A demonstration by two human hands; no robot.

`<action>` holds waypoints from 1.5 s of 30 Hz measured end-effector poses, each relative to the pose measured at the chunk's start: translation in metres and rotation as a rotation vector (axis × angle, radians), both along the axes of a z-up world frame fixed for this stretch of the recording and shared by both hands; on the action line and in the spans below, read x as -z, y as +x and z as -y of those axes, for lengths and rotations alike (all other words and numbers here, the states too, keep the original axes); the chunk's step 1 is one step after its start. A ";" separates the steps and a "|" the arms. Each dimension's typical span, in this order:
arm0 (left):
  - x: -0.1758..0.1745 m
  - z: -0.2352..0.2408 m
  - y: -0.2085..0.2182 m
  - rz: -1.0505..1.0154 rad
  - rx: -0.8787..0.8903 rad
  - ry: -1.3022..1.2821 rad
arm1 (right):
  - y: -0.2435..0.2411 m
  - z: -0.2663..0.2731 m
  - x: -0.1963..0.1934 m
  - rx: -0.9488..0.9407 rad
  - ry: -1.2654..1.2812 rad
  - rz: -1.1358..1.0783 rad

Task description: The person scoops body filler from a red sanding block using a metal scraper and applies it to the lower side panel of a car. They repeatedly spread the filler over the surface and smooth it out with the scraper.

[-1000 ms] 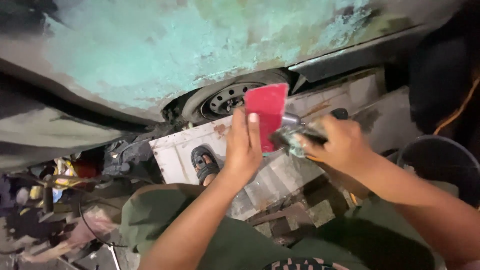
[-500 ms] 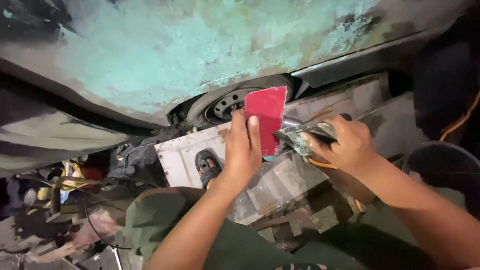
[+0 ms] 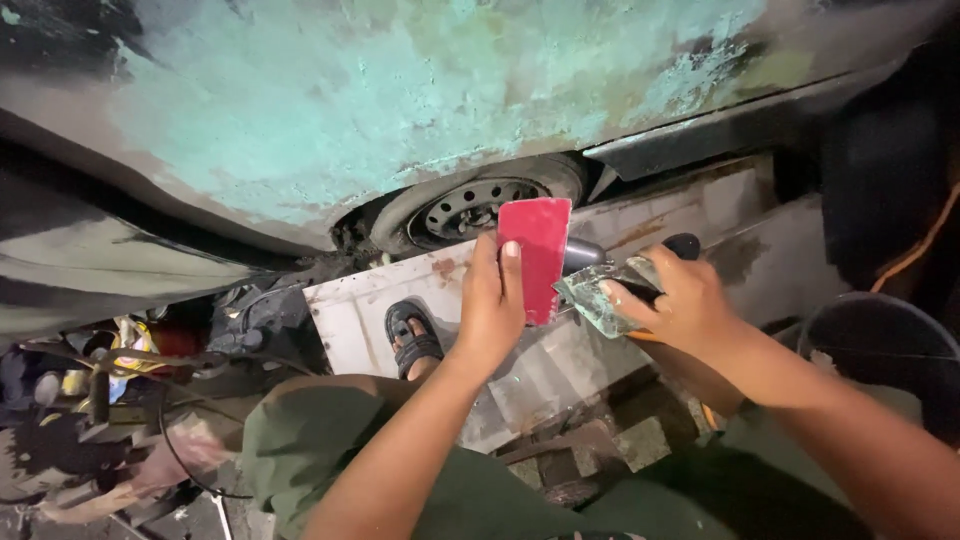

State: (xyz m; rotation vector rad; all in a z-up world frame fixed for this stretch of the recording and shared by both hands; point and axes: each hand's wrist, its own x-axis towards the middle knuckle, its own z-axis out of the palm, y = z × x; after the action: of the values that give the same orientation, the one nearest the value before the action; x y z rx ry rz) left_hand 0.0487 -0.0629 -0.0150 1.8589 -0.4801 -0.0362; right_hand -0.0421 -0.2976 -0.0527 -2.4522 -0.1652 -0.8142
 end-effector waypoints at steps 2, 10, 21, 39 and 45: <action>-0.002 0.001 -0.001 -0.028 0.022 0.018 | 0.001 -0.002 0.002 -0.028 -0.002 -0.092; -0.045 0.013 0.007 -0.008 0.049 0.048 | -0.024 -0.031 0.022 -0.062 -0.018 -0.107; 0.014 0.025 0.020 -0.108 -0.338 -0.310 | -0.018 -0.030 0.026 -0.031 -0.327 -0.359; -0.013 0.051 0.055 -0.839 -0.496 -0.671 | 0.105 0.094 -0.102 0.703 1.562 -0.044; -0.010 0.074 0.052 -1.011 -0.546 -0.726 | 0.144 0.104 -0.162 0.680 1.500 0.090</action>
State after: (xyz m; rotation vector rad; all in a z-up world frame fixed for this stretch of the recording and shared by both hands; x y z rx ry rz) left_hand 0.1005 -0.1366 -0.0046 1.0017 0.6491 -0.3613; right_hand 0.1023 -0.4014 0.1094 -0.9863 0.9479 -0.8138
